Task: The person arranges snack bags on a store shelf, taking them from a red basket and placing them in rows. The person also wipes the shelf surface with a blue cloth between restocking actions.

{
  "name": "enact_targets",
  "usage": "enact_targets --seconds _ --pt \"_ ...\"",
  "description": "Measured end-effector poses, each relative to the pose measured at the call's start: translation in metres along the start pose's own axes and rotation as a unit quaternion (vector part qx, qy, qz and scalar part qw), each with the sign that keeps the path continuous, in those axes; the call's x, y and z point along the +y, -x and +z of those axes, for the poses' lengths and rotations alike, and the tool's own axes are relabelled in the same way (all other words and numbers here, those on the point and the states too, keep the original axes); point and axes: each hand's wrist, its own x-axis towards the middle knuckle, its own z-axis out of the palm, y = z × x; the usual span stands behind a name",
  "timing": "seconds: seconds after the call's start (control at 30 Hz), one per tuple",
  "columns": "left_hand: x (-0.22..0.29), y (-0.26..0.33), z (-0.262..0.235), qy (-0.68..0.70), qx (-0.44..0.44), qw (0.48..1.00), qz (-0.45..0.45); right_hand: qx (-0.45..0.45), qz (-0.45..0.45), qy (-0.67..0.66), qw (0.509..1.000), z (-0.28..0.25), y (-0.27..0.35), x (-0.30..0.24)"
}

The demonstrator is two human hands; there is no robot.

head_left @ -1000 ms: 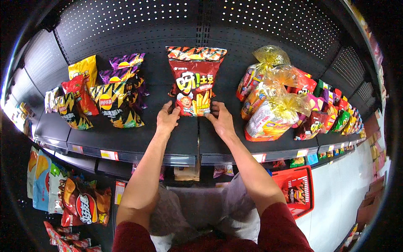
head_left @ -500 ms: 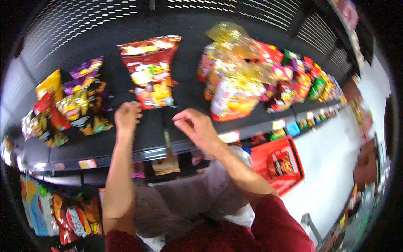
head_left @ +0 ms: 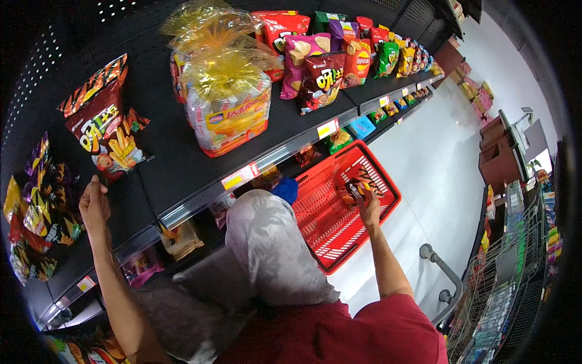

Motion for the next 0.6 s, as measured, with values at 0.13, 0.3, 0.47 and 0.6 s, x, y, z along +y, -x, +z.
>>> enact_targets --seconds 0.13,0.3,0.47,0.6 --pt "-0.019 -0.007 -0.014 -0.013 -0.002 1.0 0.02 -0.014 0.066 0.231 0.971 -0.017 -0.01 0.076" --pt "-0.017 0.0 -0.009 -0.061 0.044 0.997 -0.013 -0.021 0.05 0.227 0.972 -0.019 -0.025 0.086" --pt "-0.023 -0.002 -0.017 -0.068 0.048 0.996 -0.016 -0.038 0.125 0.294 0.947 -0.011 -0.036 0.108" --pt "-0.026 0.004 -0.03 -0.098 0.07 0.993 0.008 -0.067 0.108 0.274 0.953 0.014 -0.042 0.108"
